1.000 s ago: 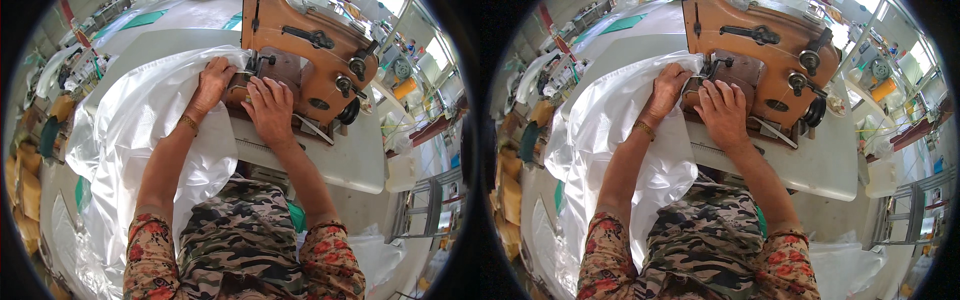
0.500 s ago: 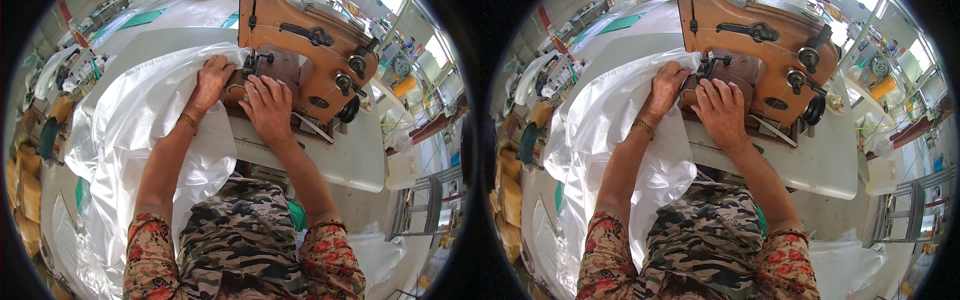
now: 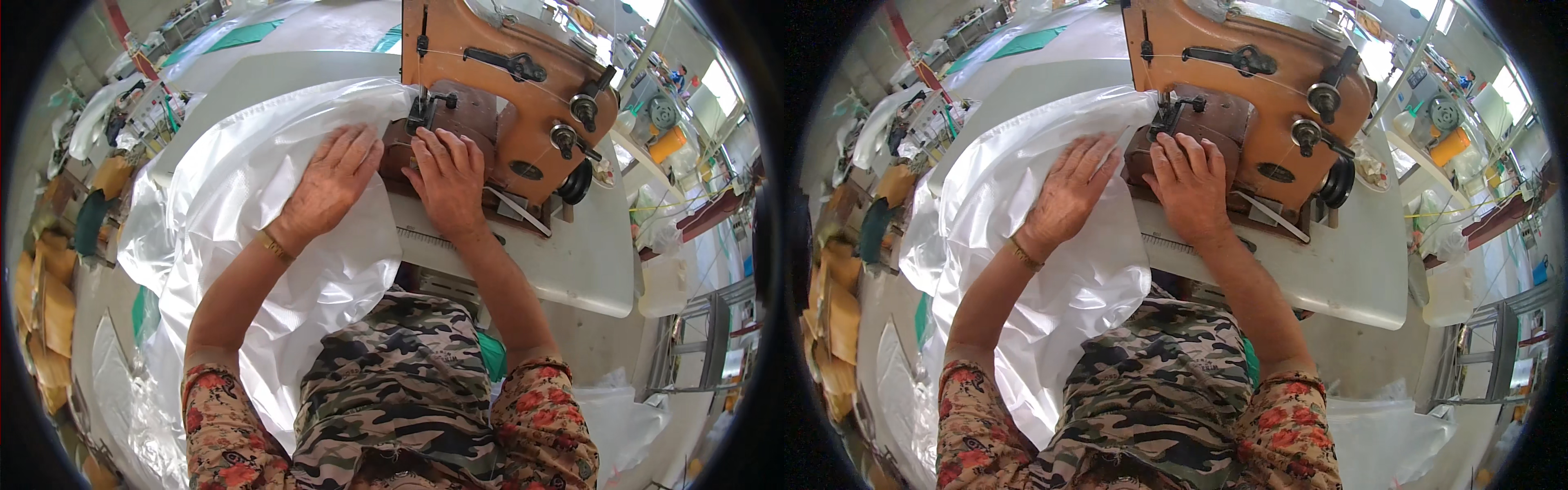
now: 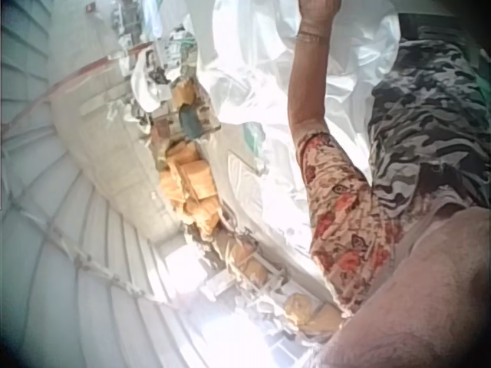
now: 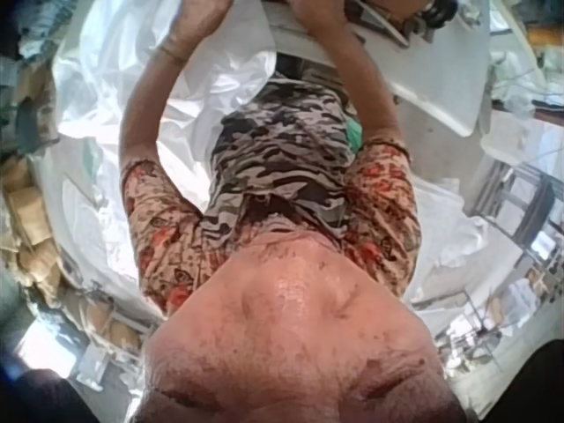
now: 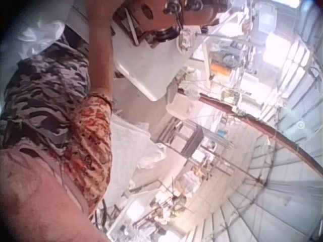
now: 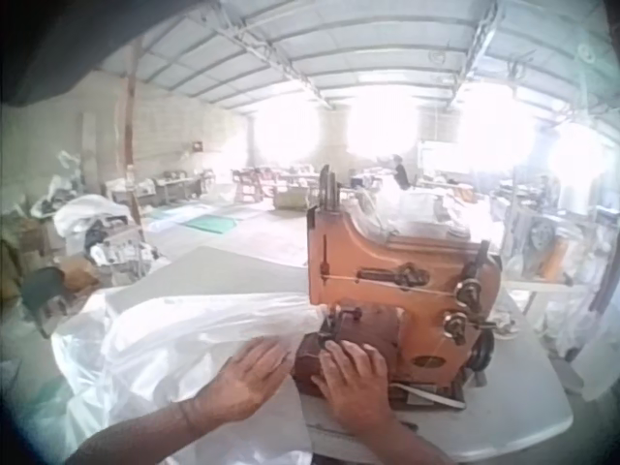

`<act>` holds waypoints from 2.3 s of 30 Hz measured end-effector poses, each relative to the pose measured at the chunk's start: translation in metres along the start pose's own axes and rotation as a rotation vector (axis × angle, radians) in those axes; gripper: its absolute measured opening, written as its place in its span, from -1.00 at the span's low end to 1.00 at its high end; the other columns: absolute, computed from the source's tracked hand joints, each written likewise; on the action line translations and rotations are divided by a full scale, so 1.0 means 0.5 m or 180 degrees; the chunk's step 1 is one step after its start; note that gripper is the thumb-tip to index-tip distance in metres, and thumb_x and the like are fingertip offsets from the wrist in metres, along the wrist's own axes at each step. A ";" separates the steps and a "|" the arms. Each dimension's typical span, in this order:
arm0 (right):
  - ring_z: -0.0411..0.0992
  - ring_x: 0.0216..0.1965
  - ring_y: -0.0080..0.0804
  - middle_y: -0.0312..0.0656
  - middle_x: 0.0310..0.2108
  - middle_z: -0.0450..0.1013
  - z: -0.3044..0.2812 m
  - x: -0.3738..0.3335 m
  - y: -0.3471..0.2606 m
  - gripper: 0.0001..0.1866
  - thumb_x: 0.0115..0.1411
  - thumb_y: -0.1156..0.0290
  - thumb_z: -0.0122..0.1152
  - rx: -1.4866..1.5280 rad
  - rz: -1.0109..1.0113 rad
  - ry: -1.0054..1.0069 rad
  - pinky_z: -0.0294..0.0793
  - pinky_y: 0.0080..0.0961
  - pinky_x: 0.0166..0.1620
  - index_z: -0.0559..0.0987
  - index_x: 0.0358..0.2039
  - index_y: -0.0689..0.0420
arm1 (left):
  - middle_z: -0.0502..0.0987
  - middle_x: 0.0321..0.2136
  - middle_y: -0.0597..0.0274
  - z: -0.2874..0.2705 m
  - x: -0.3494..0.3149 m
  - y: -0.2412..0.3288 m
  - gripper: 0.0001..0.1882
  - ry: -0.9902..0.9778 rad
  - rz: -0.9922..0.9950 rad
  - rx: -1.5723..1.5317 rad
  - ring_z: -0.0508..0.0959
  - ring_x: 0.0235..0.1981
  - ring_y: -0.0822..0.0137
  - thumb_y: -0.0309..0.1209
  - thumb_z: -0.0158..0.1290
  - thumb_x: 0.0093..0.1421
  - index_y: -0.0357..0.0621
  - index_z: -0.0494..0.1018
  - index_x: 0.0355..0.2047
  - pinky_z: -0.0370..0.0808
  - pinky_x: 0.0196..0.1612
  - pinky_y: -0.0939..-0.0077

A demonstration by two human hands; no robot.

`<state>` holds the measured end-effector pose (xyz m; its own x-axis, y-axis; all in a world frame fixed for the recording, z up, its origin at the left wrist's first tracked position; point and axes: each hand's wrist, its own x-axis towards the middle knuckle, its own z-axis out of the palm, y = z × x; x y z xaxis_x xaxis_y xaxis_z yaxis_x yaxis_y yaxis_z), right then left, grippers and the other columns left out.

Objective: Sewing large white woven plastic bags using an industrial sewing machine.

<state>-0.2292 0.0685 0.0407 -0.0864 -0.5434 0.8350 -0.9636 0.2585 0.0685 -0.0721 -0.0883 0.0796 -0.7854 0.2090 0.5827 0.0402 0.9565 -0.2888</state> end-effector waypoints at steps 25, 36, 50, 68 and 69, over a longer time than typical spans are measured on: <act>0.54 -0.31 0.05 0.11 -0.36 0.54 -0.094 -0.018 -0.225 -0.59 0.26 0.15 0.23 0.3748 0.0830 -0.2228 0.51 -0.16 -0.22 0.54 0.01 0.14 | 0.25 -0.63 0.63 -0.118 -0.100 -0.148 -0.61 -0.0386 -0.2824 -0.3204 0.19 -0.53 0.72 -0.17 0.14 0.29 -0.18 0.41 -0.56 0.17 -0.50 0.70; 0.39 -0.10 -0.01 0.00 -0.17 0.49 -0.158 0.358 0.016 -0.72 0.26 0.26 0.13 0.0554 -0.0151 0.1602 0.32 -0.10 -0.06 0.55 -0.13 0.18 | 0.15 -0.63 0.51 -0.013 -0.193 -0.113 -0.56 0.0108 -0.2966 -0.3289 0.11 -0.53 0.57 -0.19 0.13 0.28 -0.23 0.28 -0.59 0.14 -0.49 0.56; 0.53 -0.05 0.12 0.22 -0.18 0.55 -0.087 0.587 0.088 -0.57 0.12 0.14 0.18 0.0323 0.2334 -0.0772 0.52 -0.08 -0.05 0.66 -0.27 0.30 | 0.32 -0.57 0.44 -0.010 -0.195 -0.076 -0.62 0.0196 -0.3157 -0.3094 0.22 -0.46 0.53 -0.22 0.15 0.30 -0.38 0.46 -0.39 0.29 -0.35 0.62; 0.44 -0.58 -0.16 0.01 -0.69 0.39 -0.058 0.511 0.179 -0.67 0.08 0.21 0.23 0.1568 0.0411 0.0427 0.35 -0.19 -0.42 0.55 -0.62 0.23 | 0.24 -0.59 0.51 0.038 -0.186 -0.086 -0.61 0.0280 -0.3036 -0.3511 0.15 -0.50 0.56 -0.21 0.15 0.30 -0.35 0.44 -0.46 0.19 -0.42 0.65; 0.44 -0.58 -0.16 0.01 -0.69 0.39 -0.061 0.505 0.195 -0.67 0.08 0.21 0.23 0.1536 0.0436 0.0427 0.35 -0.19 -0.42 0.55 -0.62 0.23 | 0.24 -0.59 0.51 0.043 -0.177 -0.084 -0.61 0.0256 -0.3012 -0.3538 0.15 -0.50 0.56 -0.21 0.15 0.30 -0.35 0.44 -0.46 0.19 -0.42 0.65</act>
<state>-0.3371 -0.0190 0.2752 -0.2171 -0.4151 0.8835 -0.9555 -0.0949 -0.2794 -0.0176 -0.1515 0.0238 -0.7546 -0.5988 0.2685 0.0149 0.3933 0.9193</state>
